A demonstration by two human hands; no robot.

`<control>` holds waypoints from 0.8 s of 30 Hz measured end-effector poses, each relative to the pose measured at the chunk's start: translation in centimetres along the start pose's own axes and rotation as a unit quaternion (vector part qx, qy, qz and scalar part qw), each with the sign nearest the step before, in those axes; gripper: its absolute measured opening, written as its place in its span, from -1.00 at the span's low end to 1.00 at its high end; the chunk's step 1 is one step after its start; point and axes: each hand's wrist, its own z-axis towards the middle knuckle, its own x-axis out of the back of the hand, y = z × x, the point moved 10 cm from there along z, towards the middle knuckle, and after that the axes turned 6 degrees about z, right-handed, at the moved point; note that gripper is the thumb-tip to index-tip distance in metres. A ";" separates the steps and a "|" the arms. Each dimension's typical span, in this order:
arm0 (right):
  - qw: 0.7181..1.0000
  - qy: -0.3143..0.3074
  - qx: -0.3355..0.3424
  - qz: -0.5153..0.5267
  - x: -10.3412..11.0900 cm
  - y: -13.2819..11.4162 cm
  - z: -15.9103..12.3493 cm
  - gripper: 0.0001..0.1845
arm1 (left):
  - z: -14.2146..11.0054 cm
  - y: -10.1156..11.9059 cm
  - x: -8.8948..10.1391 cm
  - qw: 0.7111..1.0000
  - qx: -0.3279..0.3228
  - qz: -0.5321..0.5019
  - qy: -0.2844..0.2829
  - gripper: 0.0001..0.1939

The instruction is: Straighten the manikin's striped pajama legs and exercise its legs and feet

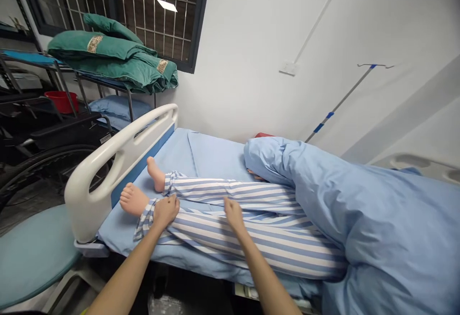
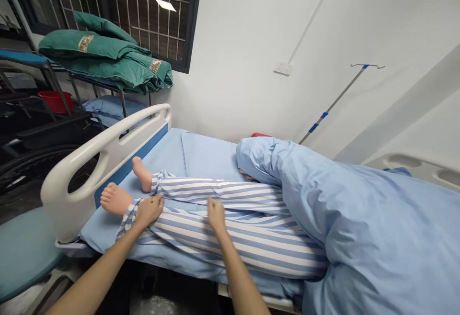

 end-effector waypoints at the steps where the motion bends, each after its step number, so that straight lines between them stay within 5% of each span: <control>1: 0.999 -0.025 0.022 0.038 -3.6 -2.8 -0.2 -0.47 | -0.1 -0.2 0.1 1.000 0.003 -0.005 0.008 -0.62; 4: 0.988 -0.062 0.083 0.111 -12.3 -9.5 -1.4 -0.46 | -0.3 -0.9 0.3 0.999 0.001 -0.035 0.035 -0.62; 7: 0.990 -0.028 0.064 0.125 -16.1 -10.6 -2.3 -0.47 | -0.5 -1.5 0.0 0.996 -0.014 -0.073 0.047 -0.70; 15: 0.995 0.024 0.022 0.096 -16.0 -8.1 -2.4 -0.49 | -0.6 -2.4 0.0 0.975 -0.013 -0.208 0.079 -0.81; 24: 0.993 0.014 -0.005 0.119 -16.3 -7.5 -1.5 -0.42 | 1.5 -0.5 4.9 0.906 0.025 -0.406 0.119 -0.61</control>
